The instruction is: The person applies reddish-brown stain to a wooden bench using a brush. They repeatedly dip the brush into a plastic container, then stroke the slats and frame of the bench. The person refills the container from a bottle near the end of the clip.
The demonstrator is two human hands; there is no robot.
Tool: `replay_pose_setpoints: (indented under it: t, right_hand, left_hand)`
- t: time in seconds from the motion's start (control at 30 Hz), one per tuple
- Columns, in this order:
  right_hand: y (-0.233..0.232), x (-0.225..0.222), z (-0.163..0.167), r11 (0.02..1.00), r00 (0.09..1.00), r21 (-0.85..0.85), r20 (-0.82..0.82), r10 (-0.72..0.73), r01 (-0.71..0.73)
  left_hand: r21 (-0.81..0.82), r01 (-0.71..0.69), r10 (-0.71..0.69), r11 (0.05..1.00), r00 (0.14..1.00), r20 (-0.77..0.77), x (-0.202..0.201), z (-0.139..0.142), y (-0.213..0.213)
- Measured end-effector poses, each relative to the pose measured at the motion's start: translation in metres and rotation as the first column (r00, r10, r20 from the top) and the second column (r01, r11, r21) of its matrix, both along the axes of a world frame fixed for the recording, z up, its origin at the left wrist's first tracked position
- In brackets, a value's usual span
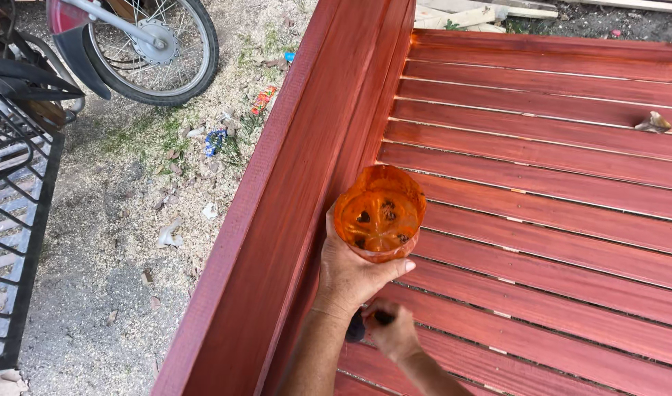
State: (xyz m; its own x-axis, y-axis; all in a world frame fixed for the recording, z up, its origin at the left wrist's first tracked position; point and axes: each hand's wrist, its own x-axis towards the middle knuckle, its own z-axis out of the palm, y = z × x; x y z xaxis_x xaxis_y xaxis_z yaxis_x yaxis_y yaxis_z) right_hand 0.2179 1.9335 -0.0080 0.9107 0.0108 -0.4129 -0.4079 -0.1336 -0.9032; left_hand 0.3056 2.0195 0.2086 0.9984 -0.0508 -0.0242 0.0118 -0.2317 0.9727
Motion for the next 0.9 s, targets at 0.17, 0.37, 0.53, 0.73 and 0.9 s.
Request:
replay_pose_setpoints:
  t: [0.17, 0.37, 0.53, 0.73, 0.9]
  right_hand:
    - [-0.017, 0.05, 0.004, 0.937, 0.939, -0.071, 0.007, -0.343, 0.342]
    - [0.014, -0.01, 0.011, 0.977, 0.996, -0.199, 0.037, -0.076, 0.082]
    - [0.007, -0.015, 0.007, 0.989, 0.997, -0.146, 0.071, 0.035, -0.024]
    - [-0.008, 0.05, -0.003, 0.364, 0.779, 0.695, -0.491, -0.39, 0.62]
    - [0.017, -0.033, 0.003, 0.991, 0.966, -0.125, 0.247, 0.078, -0.048]
  left_hand:
    - [0.133, -0.014, 0.016, 0.991, 1.0, -0.014, -0.007, 0.0, 0.002]
    - [0.116, -0.038, 0.039, 0.992, 0.999, -0.003, -0.019, -0.005, 0.011]
    - [0.078, -0.061, 0.062, 0.995, 0.998, -0.012, -0.027, -0.006, 0.015]
    - [0.0, -0.111, 0.111, 0.994, 0.99, 0.087, -0.056, -0.012, 0.021]
    - [0.045, -0.162, 0.159, 0.986, 0.985, 0.062, -0.069, -0.006, 0.024]
